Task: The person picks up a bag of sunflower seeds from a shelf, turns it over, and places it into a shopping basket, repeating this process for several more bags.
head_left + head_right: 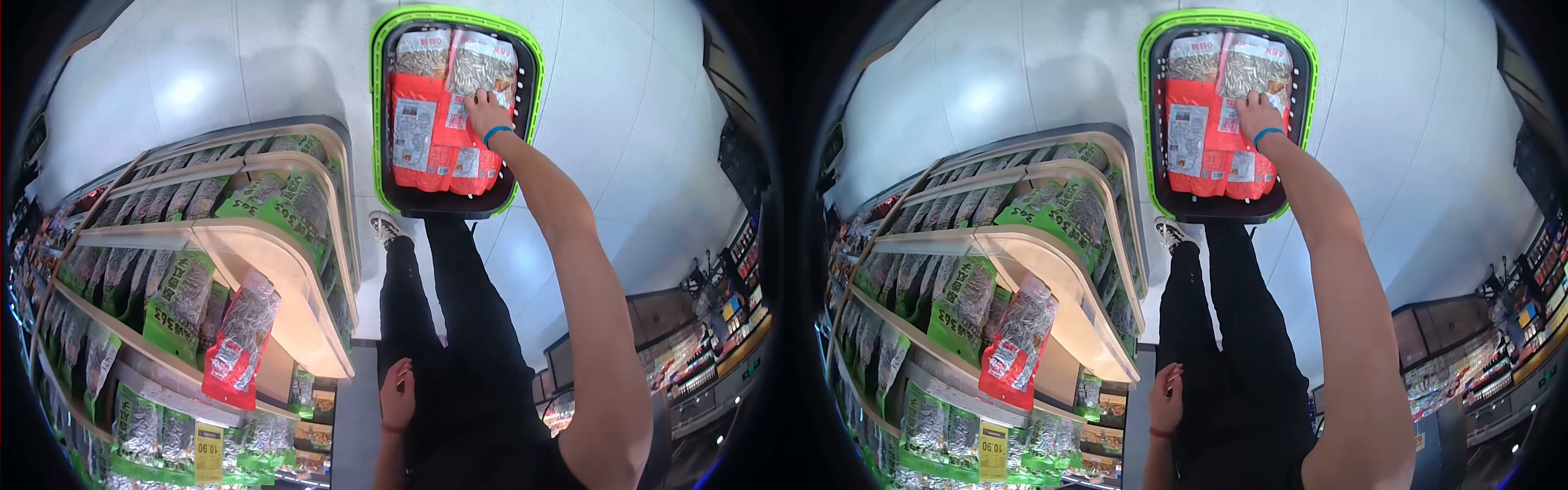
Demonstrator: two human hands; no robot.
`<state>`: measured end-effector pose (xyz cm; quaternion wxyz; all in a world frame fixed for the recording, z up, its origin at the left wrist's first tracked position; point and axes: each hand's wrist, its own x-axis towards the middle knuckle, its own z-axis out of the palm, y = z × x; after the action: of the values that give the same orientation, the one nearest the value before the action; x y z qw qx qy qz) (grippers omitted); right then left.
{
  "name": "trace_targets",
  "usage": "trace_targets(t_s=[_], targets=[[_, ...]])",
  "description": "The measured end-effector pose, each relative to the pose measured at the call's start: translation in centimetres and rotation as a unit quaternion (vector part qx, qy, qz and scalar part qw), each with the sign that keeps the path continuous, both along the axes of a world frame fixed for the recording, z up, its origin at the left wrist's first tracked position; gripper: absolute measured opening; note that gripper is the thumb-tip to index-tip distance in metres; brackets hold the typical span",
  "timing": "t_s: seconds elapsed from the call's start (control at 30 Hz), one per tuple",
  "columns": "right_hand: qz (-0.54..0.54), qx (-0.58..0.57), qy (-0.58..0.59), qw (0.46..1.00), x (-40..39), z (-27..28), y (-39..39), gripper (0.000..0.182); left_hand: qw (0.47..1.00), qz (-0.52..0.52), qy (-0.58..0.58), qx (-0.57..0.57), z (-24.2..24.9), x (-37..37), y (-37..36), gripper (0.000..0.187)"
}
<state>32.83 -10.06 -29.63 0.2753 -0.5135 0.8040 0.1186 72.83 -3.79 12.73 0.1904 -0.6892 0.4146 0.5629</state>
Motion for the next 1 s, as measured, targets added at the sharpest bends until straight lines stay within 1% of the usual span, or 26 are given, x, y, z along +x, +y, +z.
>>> trace_targets(t_s=[0.07, 0.1, 0.13, 0.2, 0.23, 0.3, 0.37, 0.4, 0.43, 0.47, 0.5, 0.53, 0.6, 0.63, 0.67, 0.7, 0.73, 0.77, 0.8, 0.87, 0.9, 0.93, 0.97, 1.0], targets=[[-0.018, 0.025, -0.009, 0.999, 0.2, 0.2, -0.2, 0.023, 1.000, 0.011, 0.015, -0.016, 0.2, -0.3, 0.1, 0.028], [-0.035, 0.068, -0.045, 0.996, -0.1, 0.4, -0.5, 0.032, 0.999, 0.017, 0.015, -0.023, 0.6, -0.3, 0.2, 0.028], [-0.029, 0.059, -0.044, 0.997, -0.3, 0.7, -1.0, 0.032, 0.999, 0.021, 0.017, -0.028, 0.8, -0.2, 0.1, 0.029], [-0.085, 0.155, -0.089, 0.980, -0.2, 0.6, -1.5, 0.048, 0.998, 0.031, 0.023, -0.047, 1.5, 0.2, 0.2, 0.029], [-0.080, 0.144, -0.086, 0.983, 0.0, 0.8, -1.9, 0.048, 0.997, 0.033, 0.027, -0.057, 1.9, 0.7, 0.4, 0.029], [-0.172, 0.166, -0.135, 0.961, 1.1, 2.3, -1.5, 0.058, 0.996, 0.041, 0.037, -0.076, 2.8, 1.7, 0.9, 0.029], [-0.167, 0.085, -0.134, 0.973, 2.4, 3.4, 0.8, 0.046, 0.991, 0.061, 0.044, -0.107, 3.1, 2.5, 1.6, 0.028], [-0.175, 0.023, -0.156, 0.972, 3.2, 3.1, 2.7, 0.040, 0.989, 0.075, 0.048, -0.118, 3.2, 2.7, 1.7, 0.028], [-0.168, 0.049, -0.181, 0.968, 4.3, 7.6, 2.2, 0.035, 0.988, 0.061, 0.063, -0.124, 3.3, 2.9, 1.6, 0.027], [-0.160, 0.005, -0.216, 0.963, 5.6, 9.6, 3.3, 0.033, 0.987, 0.053, 0.068, -0.135, 3.6, 2.9, 1.6, 0.026], [-0.129, -0.033, -0.222, 0.966, 7.2, 11.9, 4.6, 0.032, 0.987, 0.072, 0.072, -0.125, 3.8, 3.0, 1.5, 0.024], [-0.121, -0.006, -0.225, 0.967, 8.4, 11.7, 6.6, 0.031, 0.982, 0.103, 0.050, -0.152, 3.9, 3.3, 1.6, 0.024], [-0.084, -0.025, -0.260, 0.962, 10.6, 13.5, 9.3, 0.033, 0.977, 0.051, 0.099, -0.182, 3.8, 3.9, 2.1, 0.024], [-0.121, -0.048, -0.274, 0.953, 11.8, 14.9, 10.8, 0.033, 0.974, 0.043, 0.107, -0.194, 3.7, 4.1, 2.3, 0.024], [-0.116, 0.002, -0.298, 0.947, 12.4, 16.5, 11.6, 0.032, 0.969, 0.062, 0.105, -0.214, 3.6, 4.5, 2.4, 0.024], [-0.153, 0.040, -0.325, 0.932, 13.4, 16.9, 13.2, 0.031, 0.966, 0.042, 0.109, -0.229, 3.7, 5.0, 2.6, 0.023], [-0.152, 0.058, -0.315, 0.935, 14.3, 17.8, 14.3, 0.032, 0.963, 0.020, 0.114, -0.243, 3.9, 5.5, 2.7, 0.023], [-0.109, 0.114, -0.277, 0.948, 15.1, 19.6, 14.2, 0.033, 0.959, 0.035, 0.118, -0.257, 4.3, 5.9, 2.8, 0.023], [-0.094, 0.121, -0.283, 0.947, 16.1, 21.2, 14.1, 0.034, 0.960, 0.035, 0.112, -0.255, 4.7, 6.6, 2.7, 0.023], [-0.036, 0.085, -0.247, 0.965, 18.5, 23.6, 13.3, 0.035, 0.956, 0.049, 0.114, -0.264, 5.7, 8.3, 3.3, 0.024], [-0.011, 0.019, -0.249, 0.968, 20.2, 26.6, 11.8, 0.032, 0.953, 0.047, 0.104, -0.279, 6.1, 9.3, 3.7, 0.023], [-0.004, 0.001, -0.294, 0.956, 22.0, 29.2, 9.7, 0.028, 0.950, 0.045, 0.093, -0.295, 6.3, 10.4, 4.0, 0.023], [0.034, -0.017, -0.313, 0.949, 24.5, 33.2, 6.4, 0.026, 0.935, 0.054, 0.089, -0.340, 6.3, 11.6, 5.0, 0.023], [0.076, -0.133, -0.350, 0.924, 27.3, 36.4, 3.6, 0.021, 0.928, 0.057, 0.079, -0.360, 6.5, 12.7, 5.7, 0.023]])
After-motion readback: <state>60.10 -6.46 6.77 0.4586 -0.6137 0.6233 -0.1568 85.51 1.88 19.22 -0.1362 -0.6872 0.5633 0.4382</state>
